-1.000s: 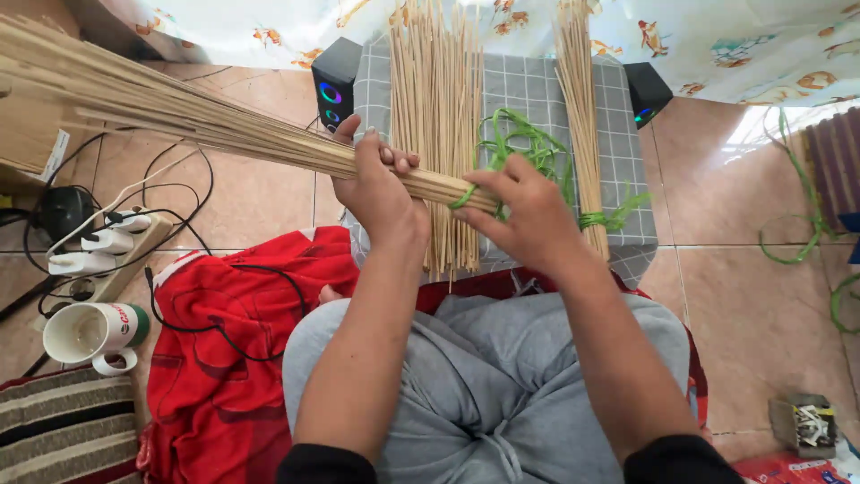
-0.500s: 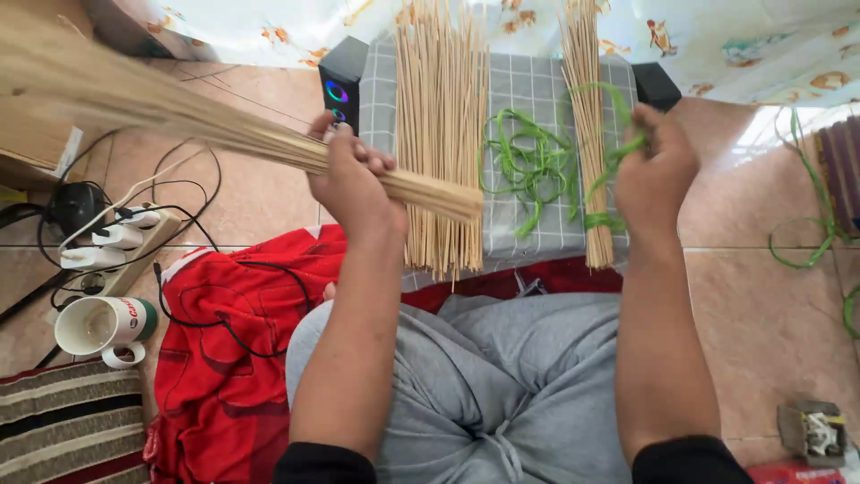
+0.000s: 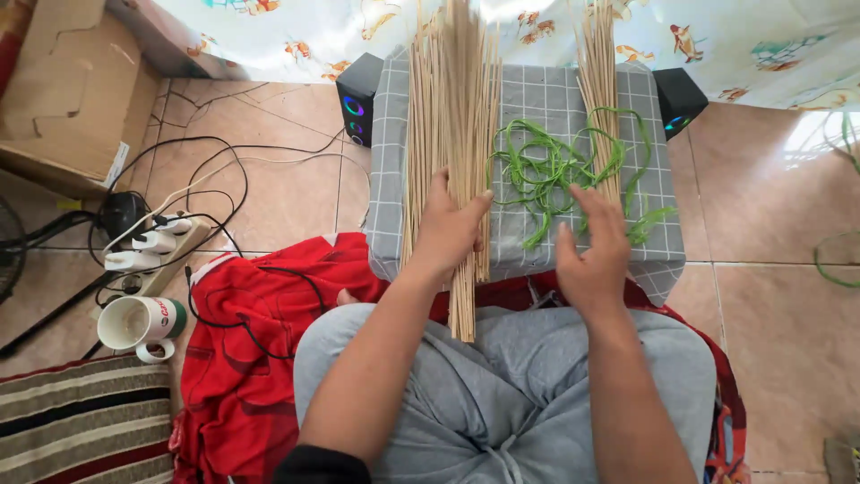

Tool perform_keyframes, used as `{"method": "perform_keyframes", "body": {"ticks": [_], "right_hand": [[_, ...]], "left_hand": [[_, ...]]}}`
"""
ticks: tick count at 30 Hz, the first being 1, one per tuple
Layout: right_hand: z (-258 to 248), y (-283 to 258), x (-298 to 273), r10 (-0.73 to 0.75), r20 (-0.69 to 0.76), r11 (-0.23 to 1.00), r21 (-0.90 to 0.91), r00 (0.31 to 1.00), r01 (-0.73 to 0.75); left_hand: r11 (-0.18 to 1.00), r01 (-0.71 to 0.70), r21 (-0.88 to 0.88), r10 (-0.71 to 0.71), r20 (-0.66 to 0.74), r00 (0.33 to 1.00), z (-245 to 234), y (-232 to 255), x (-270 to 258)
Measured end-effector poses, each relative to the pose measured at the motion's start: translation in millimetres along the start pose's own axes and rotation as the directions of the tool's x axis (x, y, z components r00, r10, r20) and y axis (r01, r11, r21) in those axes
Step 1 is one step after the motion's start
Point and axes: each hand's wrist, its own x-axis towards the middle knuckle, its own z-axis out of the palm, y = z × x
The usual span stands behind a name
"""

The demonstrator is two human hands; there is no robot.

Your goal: Bundling and tying thin wooden sticks together using green plastic twine

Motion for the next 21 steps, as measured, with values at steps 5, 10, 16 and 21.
{"method": "perform_keyframes", "body": {"ticks": [5,10,16,21], "right_hand": [[-9.7,-0.3,5.5,0.030,-0.041,0.999,0.042,0.999,-0.028],[-24.0,2.3,8.6,-0.041,-0.094,0.998,0.045,0.995,0.045],[-44.0,17.7,12.7,-0.088,-0.169,0.994,0.047,0.982,0.097],[-70.7,28.0,14.2,0.006,-0.201,1.000,0.023,0.980,-0.001]], "left_hand": [[0.981,0.046,0.191,-0.048,0.010,0.999,-2.5,10.4,26.8],[0.682,-0.173,0.711,0.244,0.002,0.970,-6.4,21.3,41.9],[0.378,-0.262,0.888,0.444,0.075,0.893,-0.7,16.7,28.9],[0.239,-0.252,0.938,0.488,0.108,0.866,-6.9,-11.8,48.5]]}}
